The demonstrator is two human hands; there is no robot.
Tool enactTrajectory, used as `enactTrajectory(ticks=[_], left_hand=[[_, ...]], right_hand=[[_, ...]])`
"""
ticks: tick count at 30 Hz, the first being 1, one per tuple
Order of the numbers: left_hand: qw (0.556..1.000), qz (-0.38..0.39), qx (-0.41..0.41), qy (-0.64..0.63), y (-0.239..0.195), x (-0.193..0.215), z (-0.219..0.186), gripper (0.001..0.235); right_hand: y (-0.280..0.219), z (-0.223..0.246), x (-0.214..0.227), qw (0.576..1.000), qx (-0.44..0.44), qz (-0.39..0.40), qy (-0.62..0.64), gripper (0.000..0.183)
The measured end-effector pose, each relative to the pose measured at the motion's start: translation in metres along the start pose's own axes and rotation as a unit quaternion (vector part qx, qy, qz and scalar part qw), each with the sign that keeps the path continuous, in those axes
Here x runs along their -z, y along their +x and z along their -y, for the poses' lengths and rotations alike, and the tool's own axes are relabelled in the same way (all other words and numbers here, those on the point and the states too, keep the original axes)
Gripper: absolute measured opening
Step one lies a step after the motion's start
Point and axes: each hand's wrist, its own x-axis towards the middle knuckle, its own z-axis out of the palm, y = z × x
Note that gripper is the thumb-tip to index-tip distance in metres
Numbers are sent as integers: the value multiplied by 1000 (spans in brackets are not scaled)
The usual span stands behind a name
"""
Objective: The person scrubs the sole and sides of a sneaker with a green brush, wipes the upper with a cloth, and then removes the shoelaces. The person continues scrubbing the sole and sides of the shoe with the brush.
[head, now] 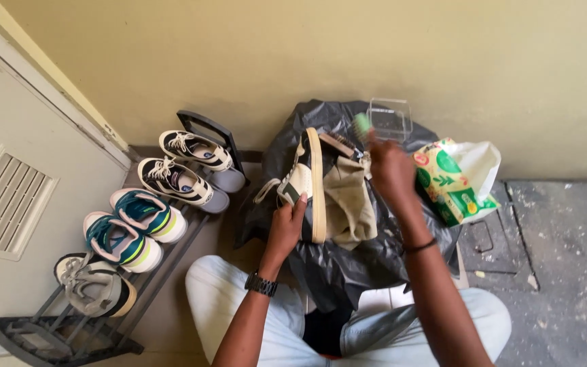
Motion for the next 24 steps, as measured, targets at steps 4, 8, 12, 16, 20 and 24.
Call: enactTrajectory(ticks=[4,8,12,16,20,24], left_hand=[[1000,2,-4,-8,-4,1,-9,64],[1000,2,2,-7,-2,0,-5,63],[1000,1,14,8,-3,2,-10,67],[1000,0,22,6,-4,1,-7,68],[1000,-4,19,2,-3,0,-7,69],[1000,-9,22,-3,-7,-1,-22,70]], right_hand=[[67,-101,-48,997,-67,-42,-13,38],[113,-164,-101,993,-44,-6,-109,34],[123,-168,-109,990,0,53,-133,34],[124,-154,-103,990,-11,90,-112,30],[126,-159,-111,985,-27,98,-141,28],[118,-153,-88,988,-20,69,-140,30]])
